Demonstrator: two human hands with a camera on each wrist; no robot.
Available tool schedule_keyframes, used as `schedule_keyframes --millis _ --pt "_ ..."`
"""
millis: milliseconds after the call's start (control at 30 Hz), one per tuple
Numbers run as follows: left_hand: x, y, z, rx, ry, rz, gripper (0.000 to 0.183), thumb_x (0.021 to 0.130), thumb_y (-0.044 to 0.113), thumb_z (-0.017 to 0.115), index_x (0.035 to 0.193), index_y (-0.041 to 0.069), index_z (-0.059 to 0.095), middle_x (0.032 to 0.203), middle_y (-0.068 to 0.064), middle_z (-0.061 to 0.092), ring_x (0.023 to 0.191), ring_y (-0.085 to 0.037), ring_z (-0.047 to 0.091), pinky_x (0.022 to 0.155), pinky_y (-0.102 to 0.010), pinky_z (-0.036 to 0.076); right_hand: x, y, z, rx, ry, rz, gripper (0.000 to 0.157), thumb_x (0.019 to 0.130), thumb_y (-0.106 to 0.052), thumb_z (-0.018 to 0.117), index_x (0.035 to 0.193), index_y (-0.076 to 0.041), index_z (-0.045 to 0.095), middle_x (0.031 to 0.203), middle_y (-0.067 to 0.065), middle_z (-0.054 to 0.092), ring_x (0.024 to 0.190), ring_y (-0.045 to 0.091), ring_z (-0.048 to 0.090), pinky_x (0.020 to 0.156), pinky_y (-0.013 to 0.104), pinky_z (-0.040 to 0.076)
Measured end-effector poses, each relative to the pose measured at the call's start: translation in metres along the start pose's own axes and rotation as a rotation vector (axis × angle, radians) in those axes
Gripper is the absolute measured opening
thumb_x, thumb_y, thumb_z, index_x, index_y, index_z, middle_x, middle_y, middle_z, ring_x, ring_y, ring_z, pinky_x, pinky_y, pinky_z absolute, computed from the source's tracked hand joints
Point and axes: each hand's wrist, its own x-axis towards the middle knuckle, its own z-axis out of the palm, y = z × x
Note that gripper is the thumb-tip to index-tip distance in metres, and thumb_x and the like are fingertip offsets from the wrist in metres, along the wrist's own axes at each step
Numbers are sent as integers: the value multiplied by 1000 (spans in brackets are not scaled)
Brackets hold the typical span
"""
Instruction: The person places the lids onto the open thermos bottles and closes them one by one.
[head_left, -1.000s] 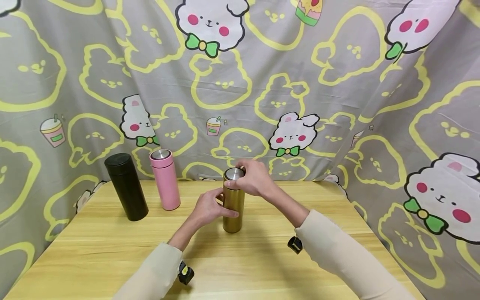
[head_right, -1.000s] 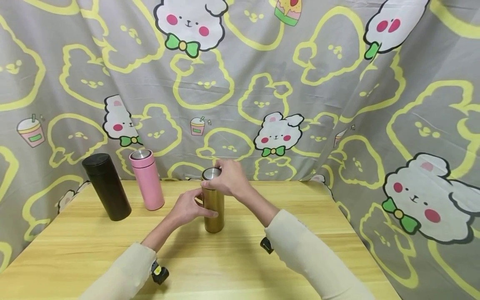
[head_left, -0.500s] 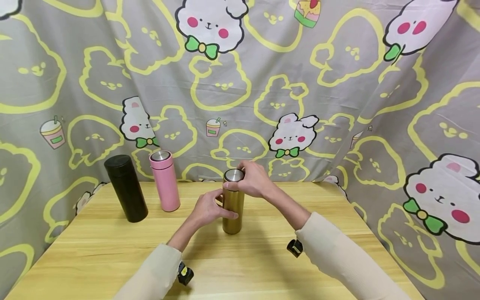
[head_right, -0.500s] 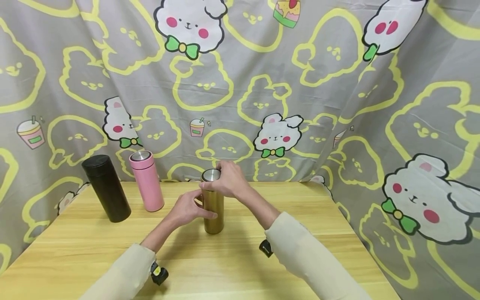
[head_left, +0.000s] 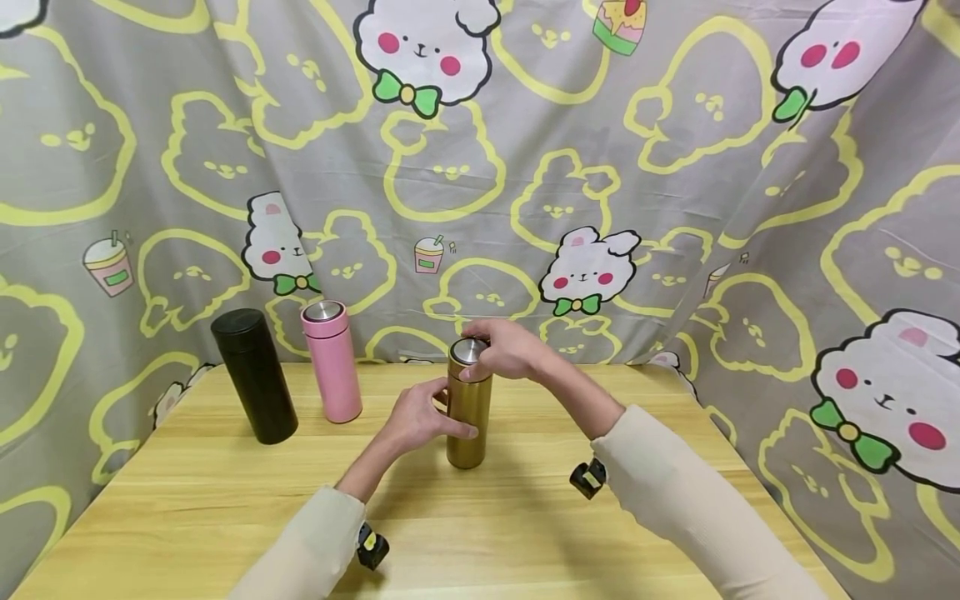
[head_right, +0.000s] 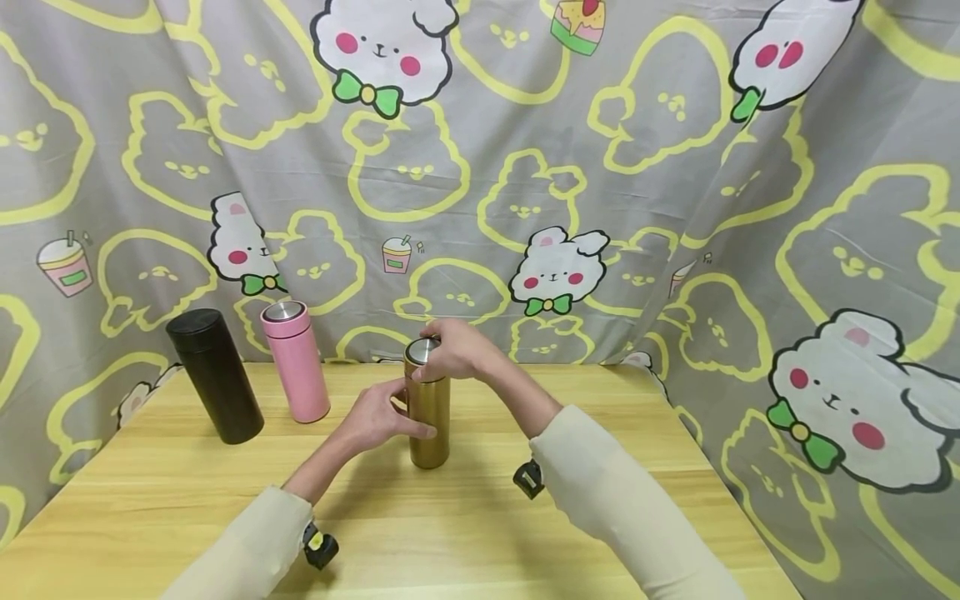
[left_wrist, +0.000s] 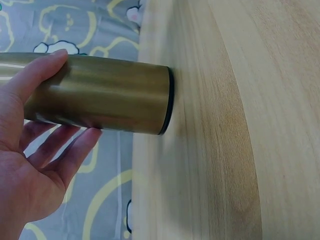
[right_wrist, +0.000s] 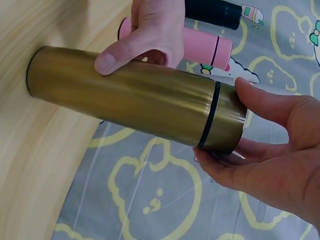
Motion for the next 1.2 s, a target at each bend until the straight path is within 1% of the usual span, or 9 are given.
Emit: schedule_keyframes --millis 167,300,467,633,733,833,967,1100,1200 --pt "0 0 0 -1 0 -1 61 58 46 97 109 27 70 98 4 70 95 -18 65 79 -38 54 1 4 1 -11 42 3 62 80 -23 85 135 -8 63 130 9 68 113 23 64 101 40 50" --pt "0 0 1 10 2 8 60 58 47 96 108 27 70 97 6 70 94 -18 65 78 -37 54 0 6 5 -52 102 -1 57 78 -30 86 129 -12 67 120 5 71 104 20 65 94 38 51" --pt "0 -1 2 20 14 15 58 58 47 96 107 29 70 96 7 71 93 -17 66 77 -35 54 0 7 12 -99 187 -3 61 77 -38 87 130 -14 68 114 4 73 100 21 65 87 36 52" --pt "-1 0 2 19 21 31 60 60 46 96 110 28 70 96 8 71 94 -18 66 77 -35 55 -1 10 18 -78 263 19 65 73 -45 88 127 -14 69 101 2 74 93 20 65 77 33 51" --pt "-2 0 2 20 25 42 64 60 48 96 114 26 70 96 7 71 94 -18 66 77 -36 55 -3 12 22 -72 308 18 63 72 -48 89 120 -12 70 91 0 72 85 19 64 72 31 50" --pt "-3 1 2 28 33 46 67 60 49 95 117 24 70 98 6 72 95 -19 67 77 -36 56 -4 14 27 -67 357 -2 57 71 -50 89 107 -11 69 83 -1 68 77 18 62 66 30 49" --pt "-4 2 3 39 45 41 67 60 49 95 117 24 69 99 6 73 96 -19 68 78 -36 56 -6 17 33 -51 422 -28 57 69 -54 89 96 -10 65 80 1 64 73 18 59 63 29 45" --pt "-5 3 3 38 50 42 67 60 49 95 117 24 69 98 5 73 97 -22 68 77 -37 56 -7 18 37 -42 458 -31 59 69 -55 89 96 -9 63 83 2 63 77 19 58 64 29 44" --pt "-5 3 3 34 44 42 67 60 49 95 117 24 69 98 5 72 100 -25 68 78 -37 56 -7 19 38 -41 459 -26 59 70 -54 88 97 -9 62 84 2 63 77 19 58 63 28 45"
